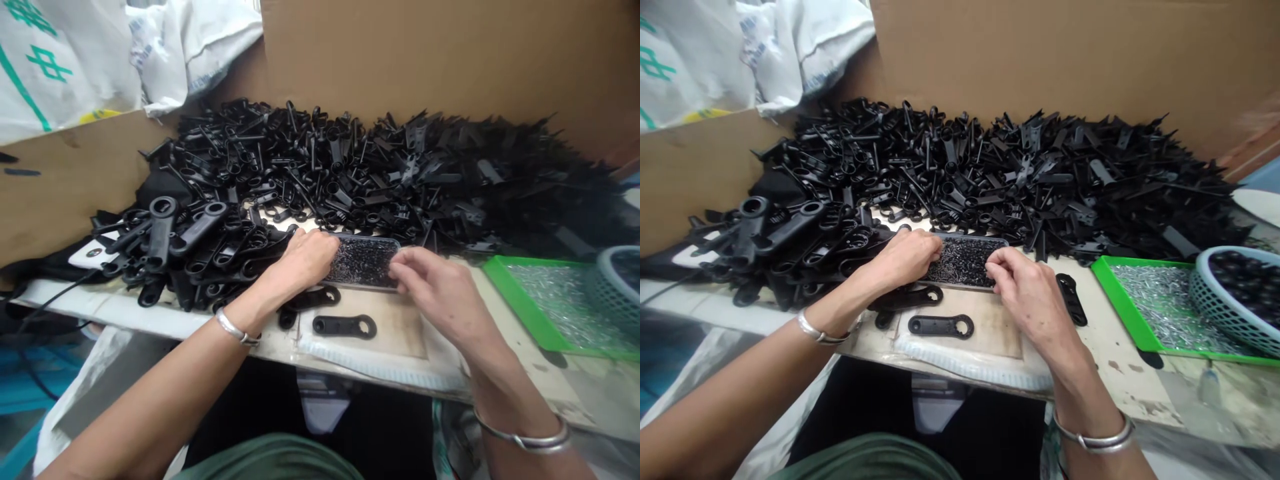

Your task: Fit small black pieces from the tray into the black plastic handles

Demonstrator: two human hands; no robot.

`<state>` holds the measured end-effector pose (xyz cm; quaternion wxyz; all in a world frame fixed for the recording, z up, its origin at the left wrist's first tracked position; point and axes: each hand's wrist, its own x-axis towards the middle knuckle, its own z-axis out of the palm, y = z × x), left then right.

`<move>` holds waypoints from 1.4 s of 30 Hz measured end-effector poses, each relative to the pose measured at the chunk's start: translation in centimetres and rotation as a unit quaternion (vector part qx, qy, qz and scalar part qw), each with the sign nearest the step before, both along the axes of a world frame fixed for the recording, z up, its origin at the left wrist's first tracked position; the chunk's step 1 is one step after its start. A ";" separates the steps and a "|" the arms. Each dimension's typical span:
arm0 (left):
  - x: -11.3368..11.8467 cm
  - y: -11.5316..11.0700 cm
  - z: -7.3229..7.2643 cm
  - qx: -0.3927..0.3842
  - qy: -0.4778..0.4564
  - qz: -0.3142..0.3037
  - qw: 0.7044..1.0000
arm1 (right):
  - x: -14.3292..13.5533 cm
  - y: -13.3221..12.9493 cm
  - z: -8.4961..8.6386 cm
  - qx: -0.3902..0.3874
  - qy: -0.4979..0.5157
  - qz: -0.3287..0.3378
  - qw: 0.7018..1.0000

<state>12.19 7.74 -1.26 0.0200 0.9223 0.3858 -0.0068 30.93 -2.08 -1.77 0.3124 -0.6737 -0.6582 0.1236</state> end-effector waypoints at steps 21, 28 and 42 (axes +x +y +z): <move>0.5 1.1 1.0 -0.010 0.034 0.012 0.999 | 0.0 -1.2 -1.2 0.003 -0.012 0.014 1.000; 1.5 1.0 0.7 -0.041 0.051 -0.003 0.998 | 0.2 -1.5 -1.5 -0.023 -0.021 0.012 0.999; -0.8 2.2 1.0 -0.087 -0.125 0.024 0.988 | -0.2 -1.9 -1.3 -0.029 0.070 0.001 0.997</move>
